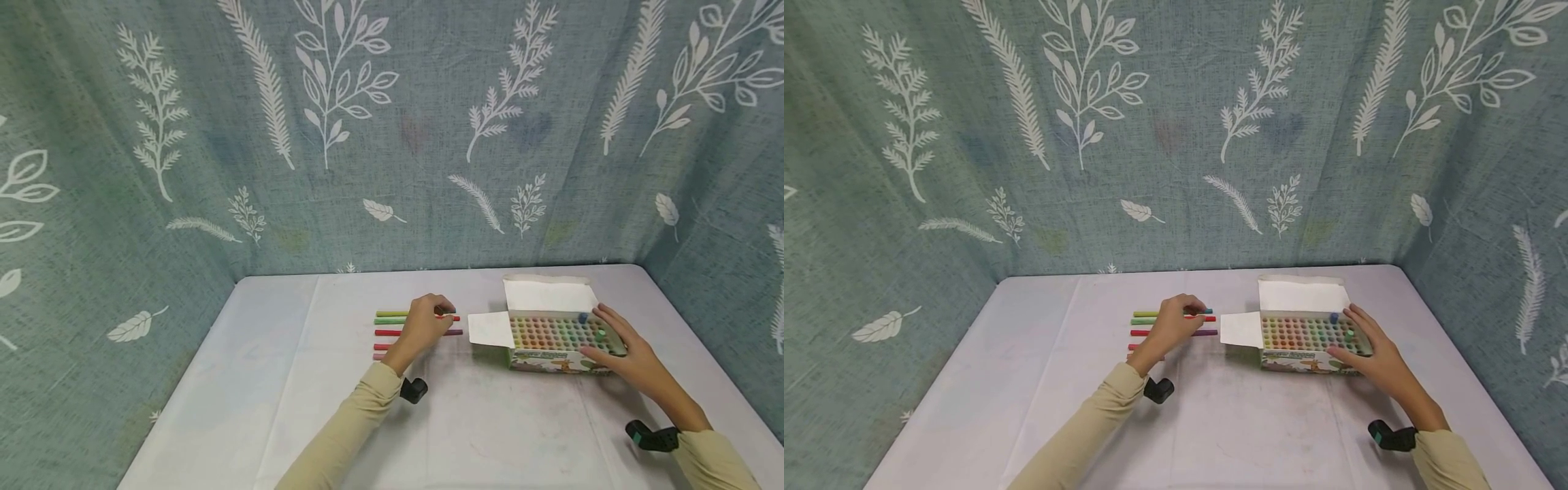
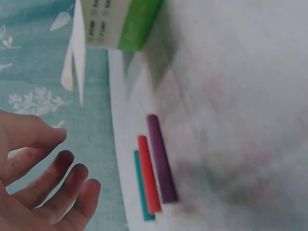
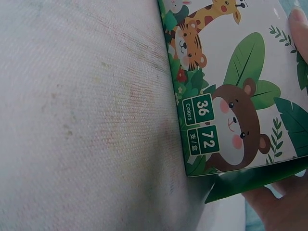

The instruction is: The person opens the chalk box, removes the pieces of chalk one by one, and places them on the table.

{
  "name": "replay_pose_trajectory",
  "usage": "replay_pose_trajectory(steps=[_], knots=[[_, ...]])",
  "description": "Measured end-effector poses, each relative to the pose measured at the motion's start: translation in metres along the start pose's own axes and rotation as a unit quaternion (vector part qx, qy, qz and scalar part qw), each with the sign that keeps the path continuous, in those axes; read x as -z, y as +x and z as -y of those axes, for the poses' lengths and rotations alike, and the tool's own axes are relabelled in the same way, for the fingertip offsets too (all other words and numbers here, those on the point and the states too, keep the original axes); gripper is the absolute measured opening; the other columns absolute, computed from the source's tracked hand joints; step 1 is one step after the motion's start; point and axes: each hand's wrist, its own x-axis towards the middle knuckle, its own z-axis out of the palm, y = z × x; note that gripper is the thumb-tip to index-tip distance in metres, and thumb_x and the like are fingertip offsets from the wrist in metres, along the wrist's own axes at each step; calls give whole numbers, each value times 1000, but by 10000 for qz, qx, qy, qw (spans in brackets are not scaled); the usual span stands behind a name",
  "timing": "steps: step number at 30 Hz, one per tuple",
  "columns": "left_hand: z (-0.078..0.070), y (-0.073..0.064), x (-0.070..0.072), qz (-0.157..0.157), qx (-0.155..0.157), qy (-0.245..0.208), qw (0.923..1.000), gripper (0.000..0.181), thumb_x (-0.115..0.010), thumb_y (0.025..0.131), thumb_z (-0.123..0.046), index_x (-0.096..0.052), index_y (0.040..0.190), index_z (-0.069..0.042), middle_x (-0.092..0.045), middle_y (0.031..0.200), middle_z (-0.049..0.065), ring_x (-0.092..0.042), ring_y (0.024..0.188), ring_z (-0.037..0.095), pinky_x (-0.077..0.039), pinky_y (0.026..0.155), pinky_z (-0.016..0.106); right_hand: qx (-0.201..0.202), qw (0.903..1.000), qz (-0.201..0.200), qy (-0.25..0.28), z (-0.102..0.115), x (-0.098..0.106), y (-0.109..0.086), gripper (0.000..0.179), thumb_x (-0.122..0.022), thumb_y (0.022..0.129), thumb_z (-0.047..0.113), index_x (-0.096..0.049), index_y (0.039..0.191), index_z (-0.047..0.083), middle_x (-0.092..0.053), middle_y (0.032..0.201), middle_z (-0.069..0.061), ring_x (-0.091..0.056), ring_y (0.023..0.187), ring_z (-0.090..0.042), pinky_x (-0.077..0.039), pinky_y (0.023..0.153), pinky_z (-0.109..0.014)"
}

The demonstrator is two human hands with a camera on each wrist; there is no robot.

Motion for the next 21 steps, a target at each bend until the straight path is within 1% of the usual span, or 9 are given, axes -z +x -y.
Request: replay_pose_trajectory(steps=[5,8,10,12,15,19,21], knots=[[-14,5,-3,-23,-214,-134,9997,9,-67,84,-5,-72,92,-6,-66,91,6,-62,89,21,-51,74,24,-12,10000,-7,-27,0,0,0,82,-67,88,31,-18,153,19,-4,158,-9,-7,138,-49,-21,84,-77],[-21,7,-6,20,-241,-276,9993,9,-66,85,-6,-72,92,-8,-65,91,4,-60,89,19,-52,69,21,2,10000,-16,-27,0,0,0,82,-68,88,31,-18,153,18,-5,157,-11,-7,138,-49,-20,84,-77],[-25,8,-9,44,-308,-309,9990,9,-66,86,-6,-72,93,-8,-65,91,3,-59,89,17,-51,68,19,12,10000,-26,-16,0,-1,0,82,-68,88,31,-19,153,17,-6,157,-12,-6,138,-48,-20,84,-77],[-28,10,-12,57,-399,-309,9987,9,-66,86,-6,-72,92,-9,-65,91,2,-59,89,16,-51,69,20,19,10000,-38,-22,0,-2,0,82,-68,88,31,-19,153,17,-6,157,-13,-6,138,-48,-20,85,-77],[-34,12,-17,88,-547,-241,9982,10,-66,86,-6,-72,93,-9,-65,91,1,-60,88,16,-48,74,20,21,10000,-58,-33,0,-2,0,83,-68,88,31,-19,153,16,-6,157,-13,-7,138,-48,-20,85,-77],[-45,15,-24,206,-622,-323,9973,11,-65,86,-6,-72,95,-6,-65,92,1,-60,89,16,-48,75,20,-1,10000,-80,-40,1,-2,0,85,-68,88,31,-16,153,16,-7,157,-14,-7,138,-49,-20,85,-77],[-51,16,-27,272,-662,-356,9968,11,-65,86,-6,-72,95,-7,-65,92,1,-59,89,15,-47,75,19,-9,10000,-86,-39,0,-2,0,85,-68,88,31,-15,153,15,-6,157,-15,-7,138,-50,-20,86,-77]])
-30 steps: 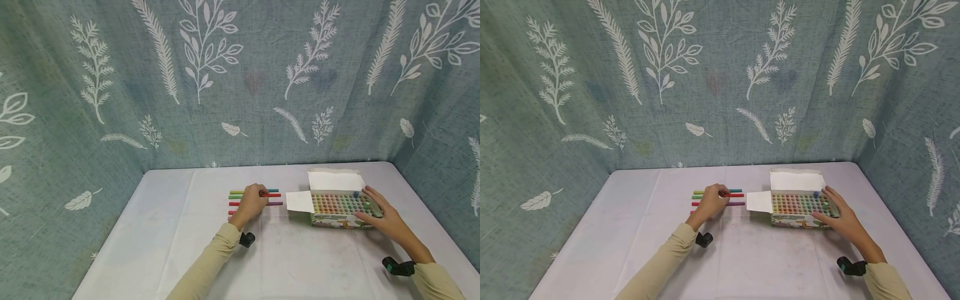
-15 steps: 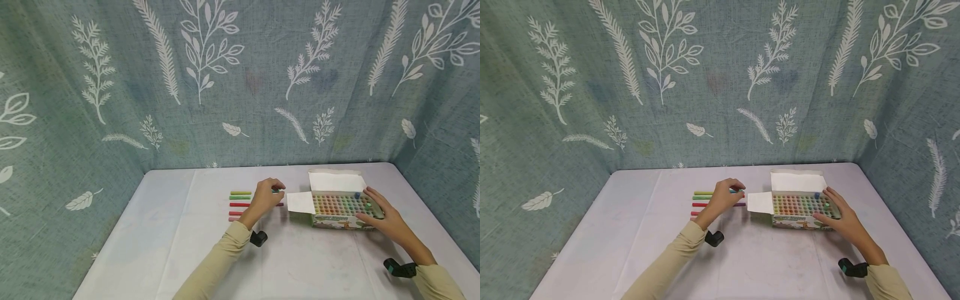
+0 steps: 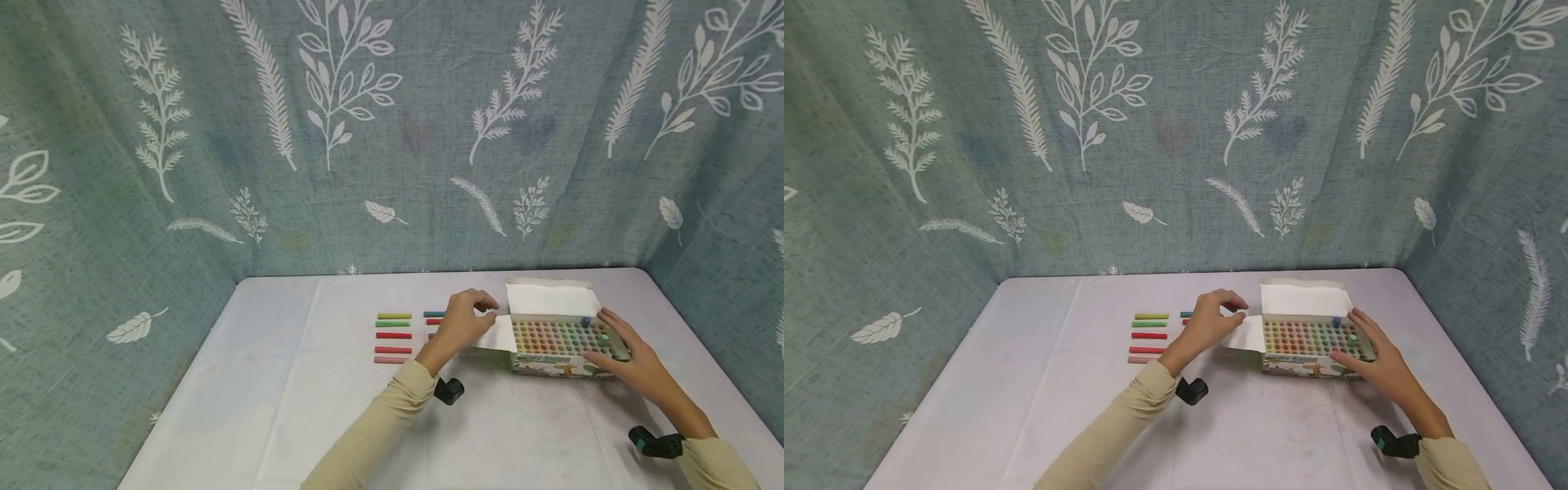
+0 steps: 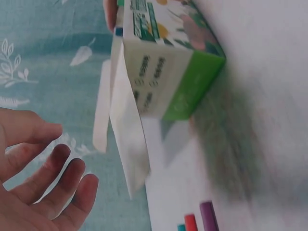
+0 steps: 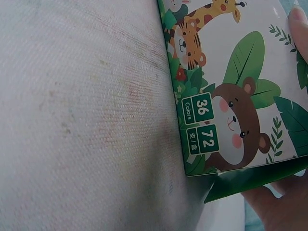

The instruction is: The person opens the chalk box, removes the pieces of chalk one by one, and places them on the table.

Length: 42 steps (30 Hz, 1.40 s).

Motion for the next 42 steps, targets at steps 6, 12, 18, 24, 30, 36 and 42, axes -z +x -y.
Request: replay_pose_trajectory(steps=[6,12,18,24,30,36,42], knots=[[-14,3,-10,175,-145,-62,9997,11,-64,88,-7,-72,96,-7,-65,94,1,-59,89,14,-46,75,17,8,10000,-4,33,0,-1,-1,87,-68,88,30,-13,153,14,-7,156,-18,-8,137,-51,-21,86,-76],[-24,5,-17,313,-318,-118,9989,13,-64,88,-6,-71,99,-7,-64,94,1,-59,89,14,-45,74,14,-51,10000,30,48,4,-1,-2,87,-68,88,30,-13,153,15,-6,156,-17,-7,137,-51,-21,85,-76],[-35,10,-29,466,-418,-123,9980,15,-62,89,-7,-71,101,-9,-63,97,-3,-58,89,10,-44,72,11,-170,9998,52,-12,4,1,-2,88,-68,88,33,-11,154,17,-5,157,-14,-6,138,-50,-21,85,-76],[-50,15,-41,674,-669,-102,9954,16,-61,89,-8,-70,103,-8,-63,99,-2,-54,86,3,-41,71,8,-239,9997,78,47,5,1,-1,88,-68,88,33,-12,154,17,-5,157,-14,-6,138,-49,-22,86,-75],[-63,21,-52,972,-1018,149,9899,16,-60,91,-9,-70,104,-10,-63,99,-3,-51,85,-1,-39,71,5,-208,9997,147,12,4,3,-1,87,-67,89,33,-10,154,16,-4,157,-16,-6,137,-52,-22,84,-76],[-74,26,-67,1250,-1162,536,9839,18,-61,92,-12,-69,108,-12,-64,102,-5,-54,89,1,-37,72,4,-133,9998,135,73,3,4,-1,87,-67,89,30,-11,154,16,-4,157,-17,-6,136,-52,-23,84,-75],[-87,34,-85,1366,-1230,910,9787,17,-61,92,-16,-69,108,-16,-62,97,-10,-52,81,-4,-37,66,4,-160,9994,215,237,2,5,-1,88,-67,89,29,-8,154,22,-1,156,-18,-3,136,-54,-21,84,-76]])
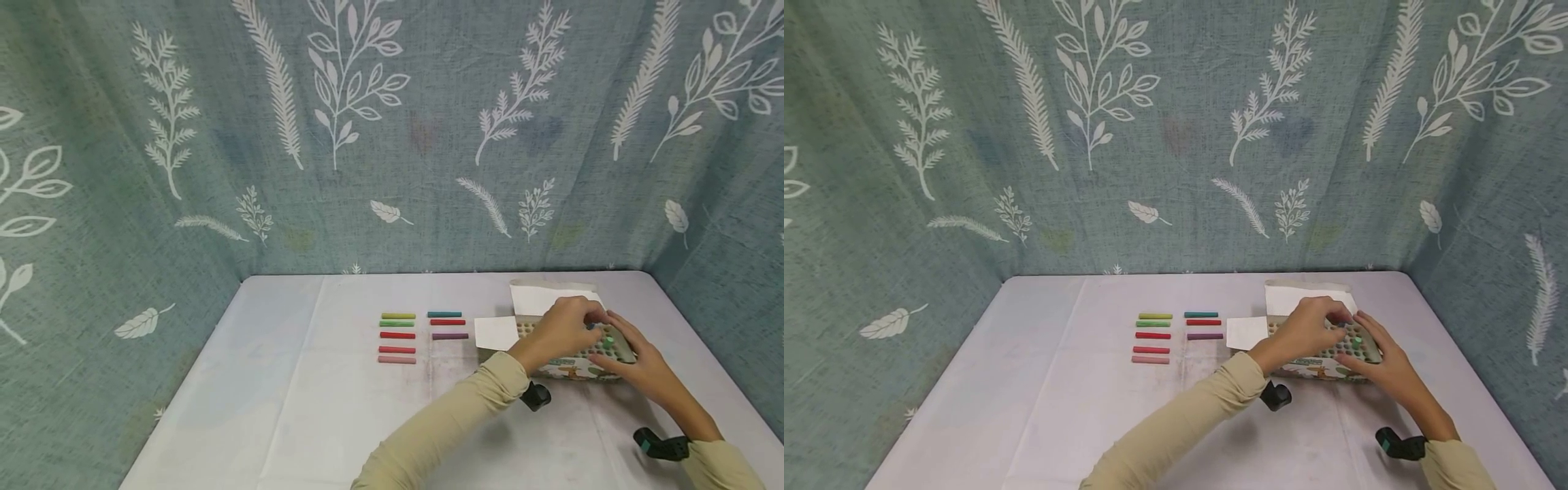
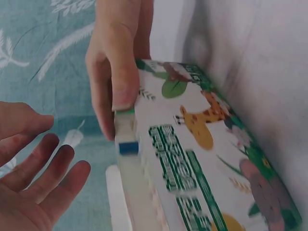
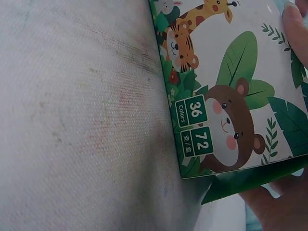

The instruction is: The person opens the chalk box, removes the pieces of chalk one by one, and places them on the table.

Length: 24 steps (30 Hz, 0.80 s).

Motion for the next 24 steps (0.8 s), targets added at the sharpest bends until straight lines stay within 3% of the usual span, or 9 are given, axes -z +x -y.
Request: replay_pose_trajectory(steps=[5,11,13,15,18,20,22,24], knots=[[-9,13,-9,142,101,131,9998,14,-60,92,-14,-69,102,-19,-58,87,-13,-47,67,-3,-36,57,8,32,10000,20,53,0,1,-1,88,-67,89,28,-6,153,32,-3,156,-17,-11,134,-54,-26,86,-72],[-11,18,-21,314,403,102,9986,17,-57,92,-11,-69,102,-19,-58,82,-13,-40,50,2,-34,49,12,304,9994,-40,141,-4,-1,-1,88,-67,89,20,-7,153,27,-8,155,-21,-15,134,-52,-27,86,-70],[-9,17,-26,353,508,78,9981,15,-58,92,-12,-69,100,-18,-59,83,-12,-40,51,2,-34,49,12,460,9988,-96,126,-5,-2,-1,87,-67,89,16,-10,154,23,-10,155,-21,-14,137,-46,-28,86,-70],[-7,17,-31,321,566,145,9978,12,-60,91,-14,-70,97,-19,-59,83,-14,-43,55,0,-35,51,11,570,9982,-181,34,-6,-2,0,85,-68,88,15,-14,154,19,-12,155,-19,-15,140,-32,-31,86,-66],[-4,15,-38,269,635,244,9973,10,-63,90,-15,-71,93,-20,-58,79,-16,-46,58,-4,-36,52,9,724,9970,-269,-111,-8,-2,0,82,-68,88,13,-17,153,13,-13,156,-15,-16,138,-6,-37,93,-40],[-4,15,-43,200,678,386,9968,13,-64,89,-15,-72,96,-22,-59,78,-17,-47,58,-6,-37,52,8,783,9963,-307,-181,-9,-1,0,81,-68,88,13,-18,152,12,-14,156,-12,-17,132,7,-35,87,-20],[-3,15,-47,124,720,477,9962,16,-64,89,-15,-72,101,-23,-62,82,-17,-49,61,-8,-38,54,7,807,9960,-320,-226,-9,-1,-1,80,-67,88,13,-18,152,12,-15,156,-10,-17,128,11,-30,78,-9],[-3,16,-52,37,752,607,9953,18,-65,89,-17,-71,104,-23,-64,88,-17,-51,66,-8,-39,57,7,793,9960,-337,-235,-10,-1,-2,80,-67,89,13,-18,152,12,-15,156,-8,-18,126,14,-30,77,-8]])
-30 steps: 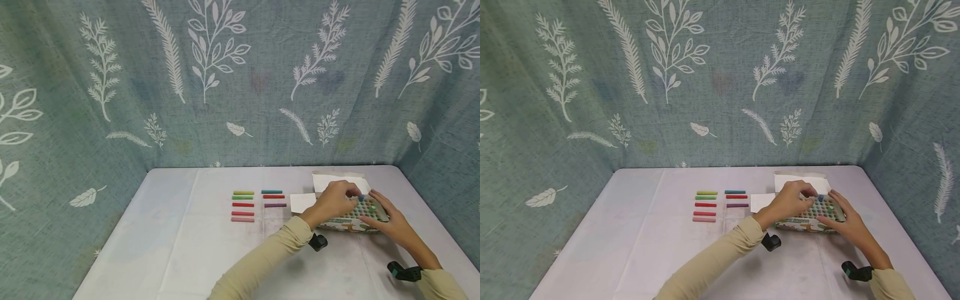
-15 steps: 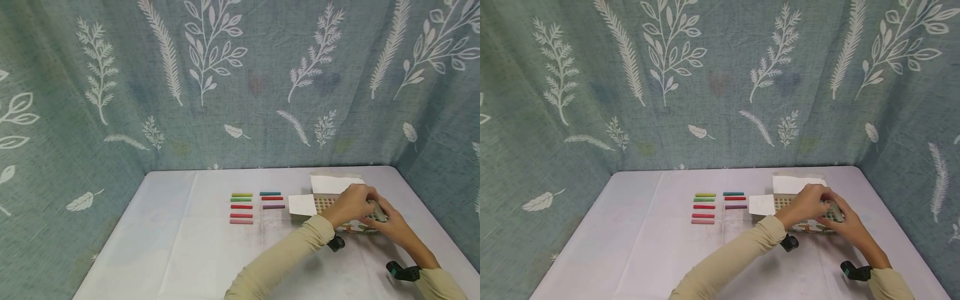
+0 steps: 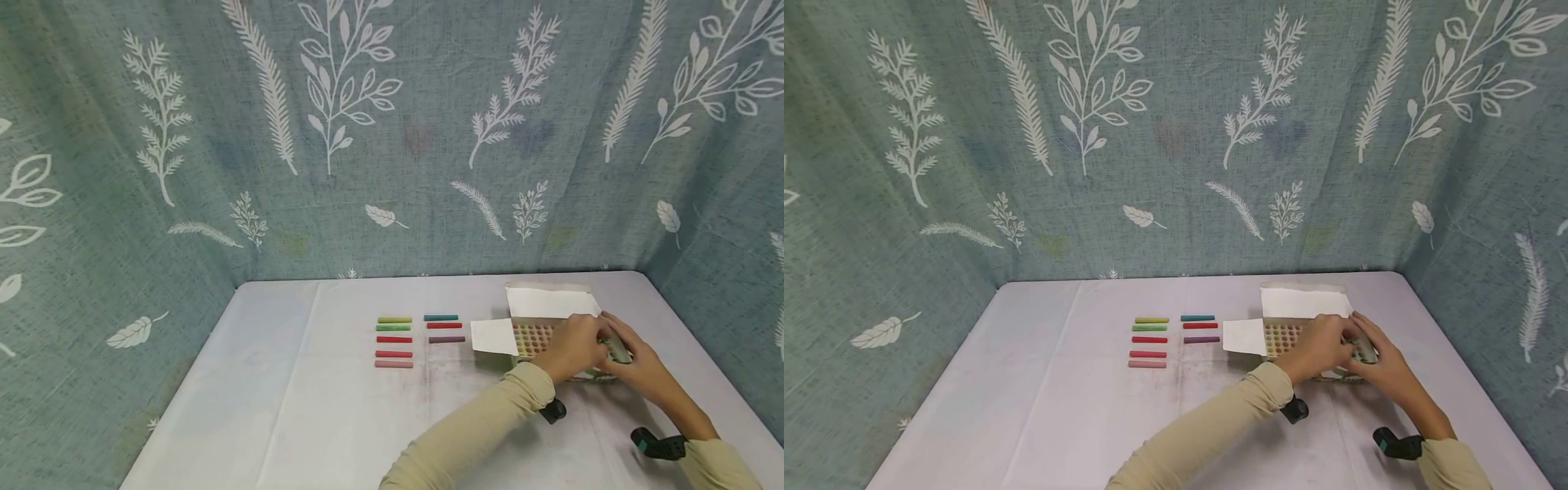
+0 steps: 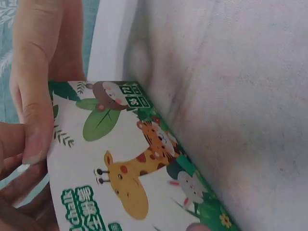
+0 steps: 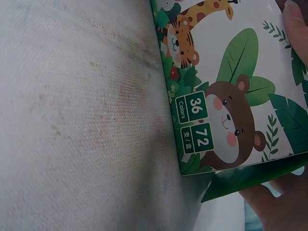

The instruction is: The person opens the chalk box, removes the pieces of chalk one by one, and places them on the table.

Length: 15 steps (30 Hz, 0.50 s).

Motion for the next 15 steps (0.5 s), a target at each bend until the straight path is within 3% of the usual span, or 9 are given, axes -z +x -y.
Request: replay_pose_trajectory(steps=[10,15], knots=[[-3,6,-7,-337,182,680,9969,18,-71,83,-23,-73,98,-31,-65,86,-20,-55,69,-5,-40,56,11,131,9999,-57,88,1,-2,0,78,-67,88,11,-21,151,9,-14,156,1,-15,122,19,-26,79,-3],[-2,8,-9,-346,89,810,9961,19,-71,82,-22,-72,99,-32,-65,87,-21,-56,71,-5,-42,59,12,35,10000,-8,13,1,1,0,80,-68,88,12,-21,152,11,-15,157,-7,-15,125,16,-27,79,-5]])
